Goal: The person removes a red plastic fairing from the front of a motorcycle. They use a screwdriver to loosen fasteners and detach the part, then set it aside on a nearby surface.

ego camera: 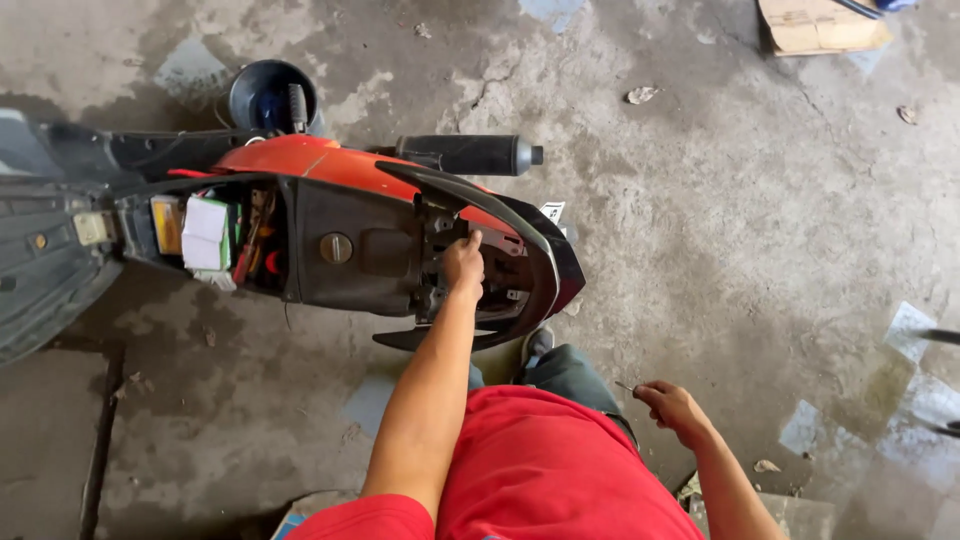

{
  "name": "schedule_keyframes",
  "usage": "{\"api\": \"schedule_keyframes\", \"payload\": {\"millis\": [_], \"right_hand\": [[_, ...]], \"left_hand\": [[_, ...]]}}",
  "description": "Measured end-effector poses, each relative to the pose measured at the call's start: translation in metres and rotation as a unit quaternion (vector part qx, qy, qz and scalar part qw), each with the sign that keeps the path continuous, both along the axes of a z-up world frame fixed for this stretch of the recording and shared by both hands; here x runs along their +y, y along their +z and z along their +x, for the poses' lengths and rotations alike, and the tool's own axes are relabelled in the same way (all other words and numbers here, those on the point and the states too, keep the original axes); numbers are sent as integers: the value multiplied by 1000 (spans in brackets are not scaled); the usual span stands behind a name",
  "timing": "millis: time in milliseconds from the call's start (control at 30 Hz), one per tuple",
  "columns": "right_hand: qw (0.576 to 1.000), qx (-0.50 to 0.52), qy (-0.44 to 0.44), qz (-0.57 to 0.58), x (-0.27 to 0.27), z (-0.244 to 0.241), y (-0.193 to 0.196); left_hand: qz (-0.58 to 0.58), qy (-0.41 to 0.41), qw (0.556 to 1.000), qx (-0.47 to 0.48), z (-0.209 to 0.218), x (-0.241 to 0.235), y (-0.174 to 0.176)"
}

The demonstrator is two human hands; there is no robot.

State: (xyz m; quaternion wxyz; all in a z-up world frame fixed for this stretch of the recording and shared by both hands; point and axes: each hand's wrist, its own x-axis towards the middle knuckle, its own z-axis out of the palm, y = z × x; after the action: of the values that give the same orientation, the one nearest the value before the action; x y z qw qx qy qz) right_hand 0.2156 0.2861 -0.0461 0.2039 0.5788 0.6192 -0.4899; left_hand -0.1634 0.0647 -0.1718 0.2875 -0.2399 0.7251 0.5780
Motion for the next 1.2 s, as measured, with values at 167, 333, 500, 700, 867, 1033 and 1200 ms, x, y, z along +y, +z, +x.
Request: {"api": "schedule_keyframes", "payload": {"millis": [167, 333, 500, 700, 867, 1033, 1200], "right_hand": [[999, 18, -46, -9, -9, 20, -5], [996, 87, -8, 26, 13, -41, 34], [960, 71, 227, 151, 13, -142, 99], [885, 107, 402, 209, -45, -249, 161], [818, 108, 511, 241, -71, -293, 168], [748, 100, 602, 259, -80, -317, 163], [719, 77, 643, 252, -84, -324, 143]], "left_hand": [[38, 42, 998, -21, 10, 0, -4], [101, 59, 993, 20, 6, -1, 6], [127, 80, 989, 3, 7, 4, 14], [159, -7, 986, -48, 37, 10, 37], [115, -76, 987, 87, 49, 30, 5], [122, -67, 984, 111, 45, 22, 48], [151, -105, 976, 119, 44, 17, 45]]}}
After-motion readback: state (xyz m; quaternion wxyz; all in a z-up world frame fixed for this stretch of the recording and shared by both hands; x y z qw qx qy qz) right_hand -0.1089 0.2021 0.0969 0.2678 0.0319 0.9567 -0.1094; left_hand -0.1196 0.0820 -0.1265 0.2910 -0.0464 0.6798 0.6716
